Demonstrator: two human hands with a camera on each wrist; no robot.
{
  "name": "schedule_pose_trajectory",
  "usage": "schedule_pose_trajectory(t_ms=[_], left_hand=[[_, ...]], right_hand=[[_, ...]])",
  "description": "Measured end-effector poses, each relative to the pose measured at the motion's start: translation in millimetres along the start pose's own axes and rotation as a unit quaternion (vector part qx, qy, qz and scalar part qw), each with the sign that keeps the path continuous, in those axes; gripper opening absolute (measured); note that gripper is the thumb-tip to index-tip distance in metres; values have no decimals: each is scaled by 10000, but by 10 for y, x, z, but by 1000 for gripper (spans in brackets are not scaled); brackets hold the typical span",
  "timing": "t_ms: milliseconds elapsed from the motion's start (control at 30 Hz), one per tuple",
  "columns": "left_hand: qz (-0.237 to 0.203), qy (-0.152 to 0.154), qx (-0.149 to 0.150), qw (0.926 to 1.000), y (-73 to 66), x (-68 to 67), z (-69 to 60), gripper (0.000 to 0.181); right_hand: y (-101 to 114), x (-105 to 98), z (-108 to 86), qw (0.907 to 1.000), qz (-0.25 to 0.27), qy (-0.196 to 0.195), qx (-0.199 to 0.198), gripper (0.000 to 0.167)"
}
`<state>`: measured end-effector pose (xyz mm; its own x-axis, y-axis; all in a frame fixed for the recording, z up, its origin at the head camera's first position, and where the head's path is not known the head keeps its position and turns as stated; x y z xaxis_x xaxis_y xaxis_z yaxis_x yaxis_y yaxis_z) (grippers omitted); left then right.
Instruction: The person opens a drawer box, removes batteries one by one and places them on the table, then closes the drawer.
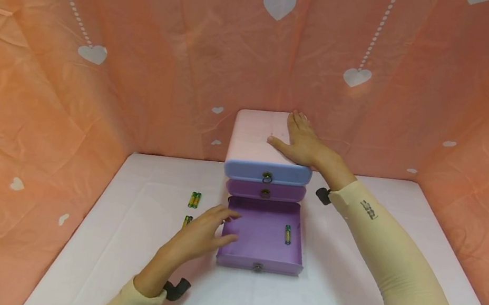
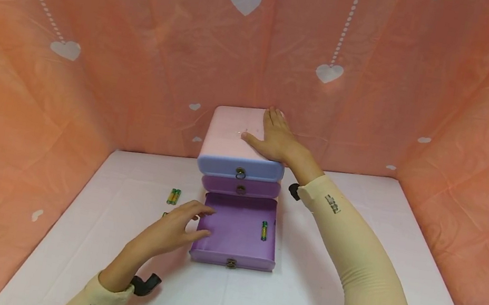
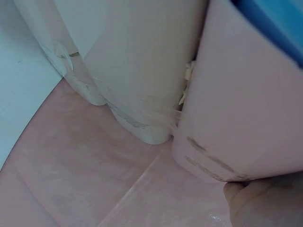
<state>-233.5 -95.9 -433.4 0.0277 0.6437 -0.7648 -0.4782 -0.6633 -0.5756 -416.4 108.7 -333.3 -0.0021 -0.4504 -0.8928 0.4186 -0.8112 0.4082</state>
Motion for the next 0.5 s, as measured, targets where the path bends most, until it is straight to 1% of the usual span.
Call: schedule_pose_trajectory(t_ms=[133,233,500], left_hand=[[-35,-38,119,9999,-41,69,57,47],[-79,-8,183,9998,-72,129,99,46],[-173,181,140,9996,-123,323,211,47]], right_hand=[[-3,1,1,10000,-14,-6,9,105],[1,-2,-3,10000,-14,-7,11,106],[-13,5,3,10000,-15,-10,1,106]])
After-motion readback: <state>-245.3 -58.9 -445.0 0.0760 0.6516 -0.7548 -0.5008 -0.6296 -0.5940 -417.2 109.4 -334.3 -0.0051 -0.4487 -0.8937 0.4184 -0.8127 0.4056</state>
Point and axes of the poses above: each hand's wrist, its own z-axis towards the middle knuckle, its own x-axis out of the palm, y = z × x, the point moved 8 cm from there along z, towards the middle knuckle, and after that the axes turned 11 degrees about -y, right-handed, at the moved point
